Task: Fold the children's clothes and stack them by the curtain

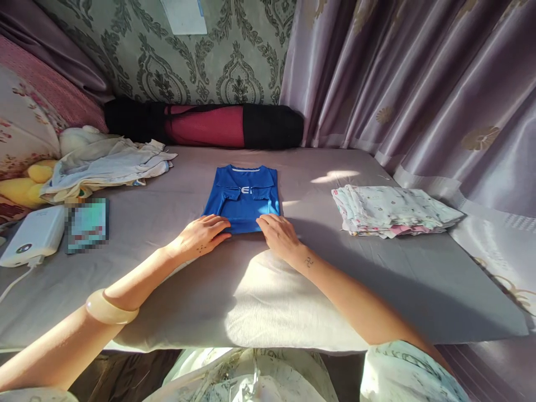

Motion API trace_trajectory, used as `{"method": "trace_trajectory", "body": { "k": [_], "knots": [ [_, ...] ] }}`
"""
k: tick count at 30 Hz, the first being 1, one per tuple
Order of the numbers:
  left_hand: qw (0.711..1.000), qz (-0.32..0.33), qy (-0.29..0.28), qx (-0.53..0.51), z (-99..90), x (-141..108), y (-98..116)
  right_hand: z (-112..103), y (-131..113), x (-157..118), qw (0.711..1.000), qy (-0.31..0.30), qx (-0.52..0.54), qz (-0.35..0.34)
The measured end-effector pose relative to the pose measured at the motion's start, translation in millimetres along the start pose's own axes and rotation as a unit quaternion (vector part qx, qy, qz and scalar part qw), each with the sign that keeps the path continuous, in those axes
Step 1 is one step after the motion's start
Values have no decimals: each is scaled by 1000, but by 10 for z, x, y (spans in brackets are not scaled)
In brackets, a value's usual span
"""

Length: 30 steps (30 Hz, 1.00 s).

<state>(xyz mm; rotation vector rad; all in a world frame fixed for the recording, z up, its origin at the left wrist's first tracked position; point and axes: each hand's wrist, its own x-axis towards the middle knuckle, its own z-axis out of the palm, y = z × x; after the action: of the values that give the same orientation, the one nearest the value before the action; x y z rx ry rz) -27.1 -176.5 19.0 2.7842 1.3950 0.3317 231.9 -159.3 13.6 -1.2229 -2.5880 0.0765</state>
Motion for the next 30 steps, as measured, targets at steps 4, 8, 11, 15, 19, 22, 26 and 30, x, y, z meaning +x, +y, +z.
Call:
{"method": "trace_trajectory", "body": {
  "k": [4, 8, 11, 15, 19, 22, 26, 30],
  "knots": [
    [999, -26, -21, -13, -55, -184, -160, -1, 210, -114, 999, 0, 28, 22],
    [996, -80, -24, -25, -59, -283, -312, -14, 291, -164, 998, -4, 52, 33],
    [995, -81, -25, -42, -47, -293, -382, -59, 286, -159, 998, -15, 49, 31],
    [996, -58, -39, -48, -116, -292, -384, -139, 266, -158, 999, -33, 24, 19],
    [998, -29, -35, -38, -261, -397, -280, -242, 186, -277, 1000, -26, 2, -5],
    [998, 2, -40, -51, -384, -604, -130, -370, 47, -510, 999, -19, 10, -31],
    [995, -1, -49, -83, -541, -921, 87, -568, -137, -844, 995, -57, 33, -72],
    [981, -89, -38, -167, -586, -968, 153, -692, -168, -855, 993, -86, 70, -51]
  ]
}}
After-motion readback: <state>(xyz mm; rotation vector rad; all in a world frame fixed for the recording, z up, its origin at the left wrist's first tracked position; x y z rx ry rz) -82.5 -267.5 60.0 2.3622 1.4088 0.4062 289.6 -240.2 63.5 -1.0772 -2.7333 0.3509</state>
